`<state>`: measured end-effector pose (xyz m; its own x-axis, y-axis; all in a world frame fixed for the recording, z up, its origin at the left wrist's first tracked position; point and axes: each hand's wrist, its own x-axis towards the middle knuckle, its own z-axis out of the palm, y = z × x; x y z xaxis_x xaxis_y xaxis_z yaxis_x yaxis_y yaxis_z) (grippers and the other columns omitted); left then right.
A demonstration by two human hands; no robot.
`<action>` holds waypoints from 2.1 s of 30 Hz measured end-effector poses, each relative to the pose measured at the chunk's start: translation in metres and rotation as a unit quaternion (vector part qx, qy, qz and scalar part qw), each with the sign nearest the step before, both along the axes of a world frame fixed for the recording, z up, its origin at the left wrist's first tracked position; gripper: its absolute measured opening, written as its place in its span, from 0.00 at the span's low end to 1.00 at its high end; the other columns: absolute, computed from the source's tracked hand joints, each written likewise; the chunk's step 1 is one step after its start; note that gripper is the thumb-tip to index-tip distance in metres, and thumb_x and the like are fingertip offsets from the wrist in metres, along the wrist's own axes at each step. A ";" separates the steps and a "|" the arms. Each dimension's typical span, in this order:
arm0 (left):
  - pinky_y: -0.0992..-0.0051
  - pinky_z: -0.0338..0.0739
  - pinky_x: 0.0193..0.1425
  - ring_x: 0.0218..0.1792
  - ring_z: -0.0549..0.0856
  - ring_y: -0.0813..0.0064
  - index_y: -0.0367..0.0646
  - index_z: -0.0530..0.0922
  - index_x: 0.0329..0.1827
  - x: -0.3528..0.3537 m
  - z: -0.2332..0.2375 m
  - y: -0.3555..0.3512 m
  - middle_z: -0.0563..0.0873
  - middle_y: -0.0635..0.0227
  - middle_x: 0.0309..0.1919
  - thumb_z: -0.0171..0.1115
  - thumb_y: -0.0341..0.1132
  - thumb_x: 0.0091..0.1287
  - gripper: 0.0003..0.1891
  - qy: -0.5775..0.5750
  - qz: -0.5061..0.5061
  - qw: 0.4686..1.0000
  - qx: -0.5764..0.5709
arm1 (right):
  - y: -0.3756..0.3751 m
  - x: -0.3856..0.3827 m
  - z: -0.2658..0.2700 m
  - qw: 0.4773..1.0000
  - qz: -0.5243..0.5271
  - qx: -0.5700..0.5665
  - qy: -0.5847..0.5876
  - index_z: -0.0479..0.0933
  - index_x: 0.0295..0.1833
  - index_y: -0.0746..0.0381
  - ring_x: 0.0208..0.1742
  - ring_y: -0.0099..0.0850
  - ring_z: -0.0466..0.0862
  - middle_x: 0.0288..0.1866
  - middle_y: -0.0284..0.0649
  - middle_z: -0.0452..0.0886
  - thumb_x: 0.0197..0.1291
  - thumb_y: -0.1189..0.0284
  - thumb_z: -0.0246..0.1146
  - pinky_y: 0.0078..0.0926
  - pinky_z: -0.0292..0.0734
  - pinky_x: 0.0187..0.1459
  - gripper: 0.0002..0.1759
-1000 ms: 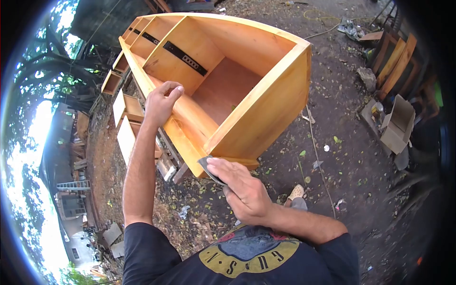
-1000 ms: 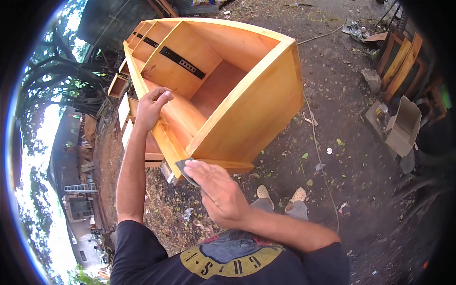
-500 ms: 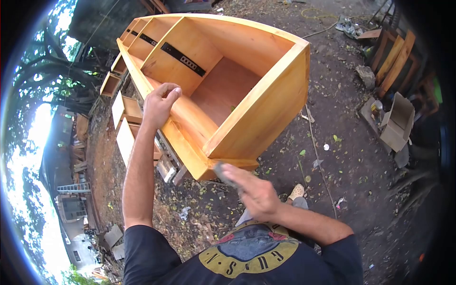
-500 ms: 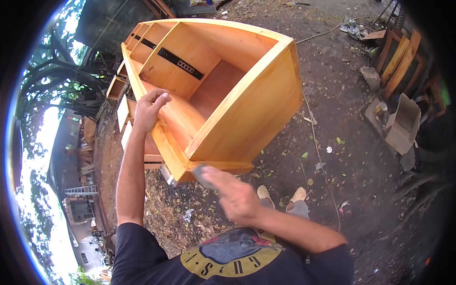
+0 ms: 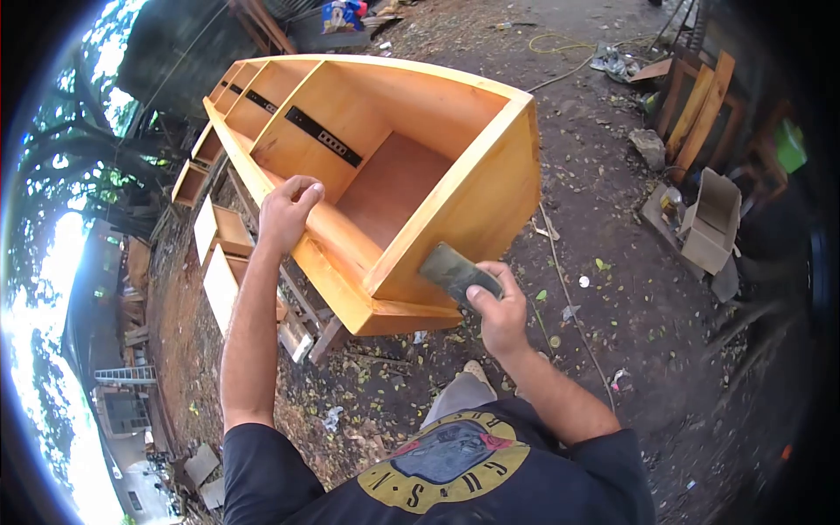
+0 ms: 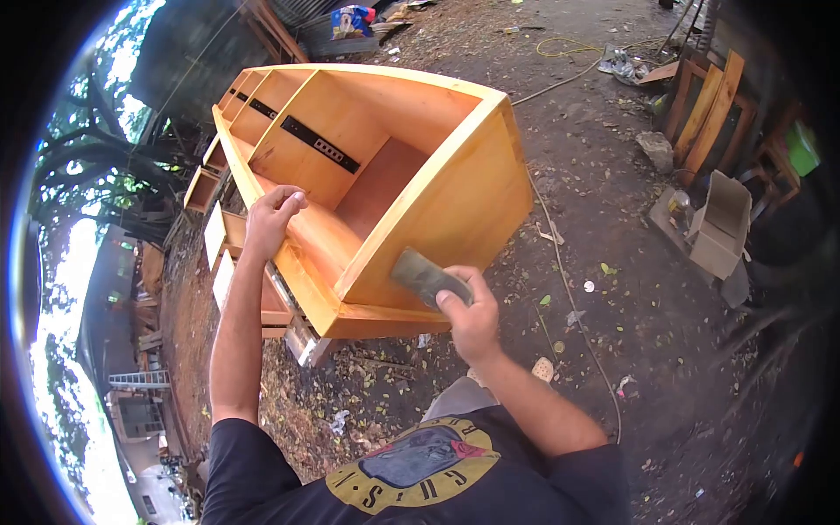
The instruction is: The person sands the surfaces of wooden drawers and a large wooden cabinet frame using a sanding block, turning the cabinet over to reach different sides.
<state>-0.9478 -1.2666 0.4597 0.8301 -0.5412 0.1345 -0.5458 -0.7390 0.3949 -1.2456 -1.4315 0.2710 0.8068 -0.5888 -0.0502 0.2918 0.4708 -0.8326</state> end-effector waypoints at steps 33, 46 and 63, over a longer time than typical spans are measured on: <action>0.70 0.83 0.57 0.45 0.91 0.73 0.34 0.90 0.54 0.011 -0.008 0.006 0.95 0.61 0.41 0.65 0.47 0.80 0.21 0.048 -0.069 0.996 -0.034 | 0.038 0.072 0.033 0.904 -0.175 -0.373 -0.117 0.76 0.46 0.60 0.35 0.48 0.89 0.33 0.45 0.85 0.56 0.54 0.85 0.43 0.84 0.39 0.29; 0.70 0.83 0.59 0.46 0.91 0.70 0.34 0.89 0.54 0.007 -0.006 0.004 0.94 0.59 0.41 0.62 0.44 0.82 0.19 0.060 -0.071 0.995 -0.030 | 0.030 0.071 -0.033 0.885 -0.140 -0.436 -0.087 0.77 0.30 0.60 0.30 0.47 0.85 0.26 0.43 0.81 0.56 0.48 0.82 0.44 0.79 0.36 0.29; 0.68 0.80 0.60 0.48 0.90 0.69 0.31 0.88 0.56 0.013 -0.006 0.010 0.94 0.57 0.43 0.60 0.43 0.84 0.20 0.065 -0.047 0.997 -0.021 | 0.022 0.058 -0.250 0.873 0.038 -0.467 0.135 0.81 0.41 0.64 0.41 0.56 0.89 0.35 0.51 0.87 0.60 0.38 0.75 0.54 0.84 0.46 0.36</action>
